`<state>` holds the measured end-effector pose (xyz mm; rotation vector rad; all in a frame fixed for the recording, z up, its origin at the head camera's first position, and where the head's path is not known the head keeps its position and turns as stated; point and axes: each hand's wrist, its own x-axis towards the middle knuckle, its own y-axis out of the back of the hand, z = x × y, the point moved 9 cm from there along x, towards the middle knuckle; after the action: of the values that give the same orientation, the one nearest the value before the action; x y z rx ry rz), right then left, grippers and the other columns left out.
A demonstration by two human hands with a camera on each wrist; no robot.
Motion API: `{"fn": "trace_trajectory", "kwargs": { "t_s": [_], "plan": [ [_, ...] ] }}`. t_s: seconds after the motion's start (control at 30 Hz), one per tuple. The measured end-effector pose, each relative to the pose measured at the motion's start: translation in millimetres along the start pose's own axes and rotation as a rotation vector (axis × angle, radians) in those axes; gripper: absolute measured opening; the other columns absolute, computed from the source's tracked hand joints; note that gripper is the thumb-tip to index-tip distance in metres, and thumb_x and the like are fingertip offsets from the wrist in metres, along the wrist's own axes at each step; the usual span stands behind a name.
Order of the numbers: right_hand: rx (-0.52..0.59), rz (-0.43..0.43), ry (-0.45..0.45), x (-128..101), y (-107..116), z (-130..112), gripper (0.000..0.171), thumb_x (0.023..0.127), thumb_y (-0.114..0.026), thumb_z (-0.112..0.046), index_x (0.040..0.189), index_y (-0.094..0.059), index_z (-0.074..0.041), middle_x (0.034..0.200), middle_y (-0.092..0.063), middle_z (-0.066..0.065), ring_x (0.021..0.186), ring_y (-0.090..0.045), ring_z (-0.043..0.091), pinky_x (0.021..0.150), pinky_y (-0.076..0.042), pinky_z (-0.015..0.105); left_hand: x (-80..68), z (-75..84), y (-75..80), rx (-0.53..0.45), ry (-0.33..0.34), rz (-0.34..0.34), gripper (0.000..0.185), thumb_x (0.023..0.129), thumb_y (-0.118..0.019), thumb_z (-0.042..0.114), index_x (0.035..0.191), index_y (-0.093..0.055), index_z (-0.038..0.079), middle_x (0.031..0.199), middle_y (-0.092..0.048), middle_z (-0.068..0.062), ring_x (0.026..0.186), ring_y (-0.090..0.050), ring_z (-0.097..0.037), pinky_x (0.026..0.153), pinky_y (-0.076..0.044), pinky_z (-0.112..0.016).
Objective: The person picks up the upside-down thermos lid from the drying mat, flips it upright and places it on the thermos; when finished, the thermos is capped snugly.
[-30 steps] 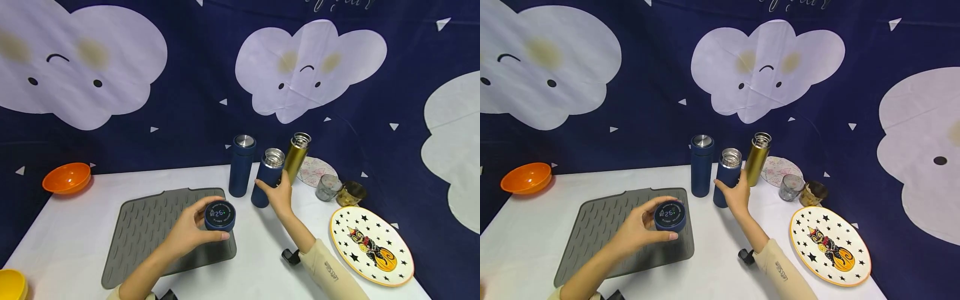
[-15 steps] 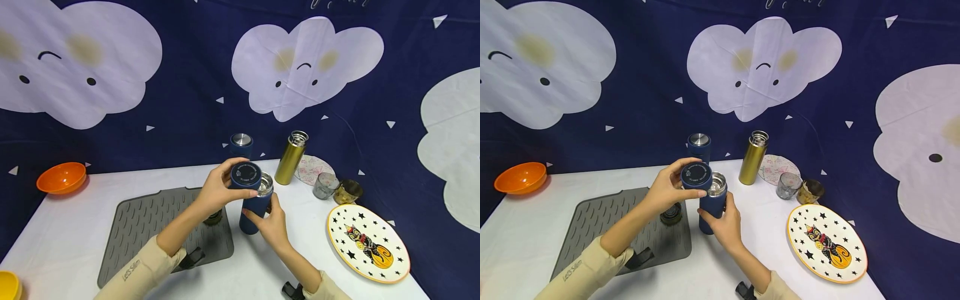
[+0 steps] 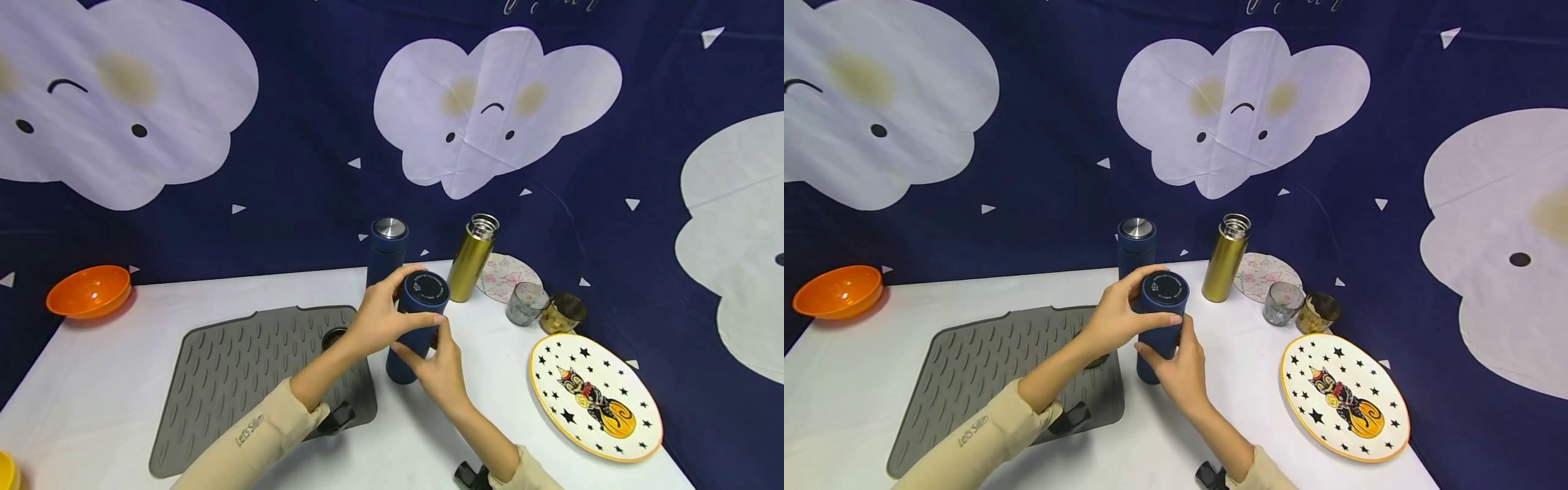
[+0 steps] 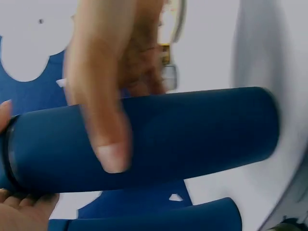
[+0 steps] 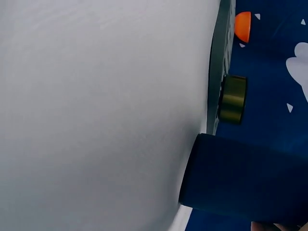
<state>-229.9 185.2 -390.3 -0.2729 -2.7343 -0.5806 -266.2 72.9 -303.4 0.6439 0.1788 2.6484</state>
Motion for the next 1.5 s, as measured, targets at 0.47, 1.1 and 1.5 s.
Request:
{"fn": "trace_trajectory", "kwargs": {
  "t_s": [0.47, 1.1, 1.5],
  "plan": [
    [-0.014, 0.010, 0.009, 1.1, 0.5, -2.1, 0.059, 0.078, -0.085, -0.015, 0.125, -0.050, -0.007, 0.116, -0.068, 0.011, 0.107, -0.066, 0.027, 0.091, -0.053, 0.047, -1.1, -8.3, -0.8, 0.147, 0.033, 0.012, 0.097, 0.071, -0.089, 0.028, 0.152, -0.036, 0.020, 0.132, -0.045, -0.005, 0.125, -0.046, -0.023, 0.110, -0.038, -0.053],
    [0.015, -0.024, -0.037, 0.4, -0.5, -2.0, 0.068, 0.081, -0.083, -0.021, 0.136, -0.045, -0.011, 0.124, -0.066, 0.011, 0.107, -0.066, 0.027, 0.093, -0.052, 0.048, 8.5, -1.6, 0.6, -0.073, -0.068, 0.000, 0.081, 0.078, -0.082, 0.025, 0.143, -0.038, 0.005, 0.135, -0.054, -0.017, 0.125, -0.051, -0.031, 0.112, -0.037, -0.050],
    [0.030, -0.054, -0.052, -1.2, -1.5, 0.6, 0.065, 0.082, -0.082, -0.022, 0.134, -0.045, -0.012, 0.125, -0.065, 0.011, 0.110, -0.065, 0.028, 0.096, -0.051, 0.051, 8.7, -6.3, -7.1, -0.171, -0.069, -0.108, 0.093, 0.076, -0.074, 0.016, 0.154, -0.024, 0.012, 0.155, -0.034, -0.017, 0.144, -0.032, -0.032, 0.120, -0.020, -0.056]
  ]
}}
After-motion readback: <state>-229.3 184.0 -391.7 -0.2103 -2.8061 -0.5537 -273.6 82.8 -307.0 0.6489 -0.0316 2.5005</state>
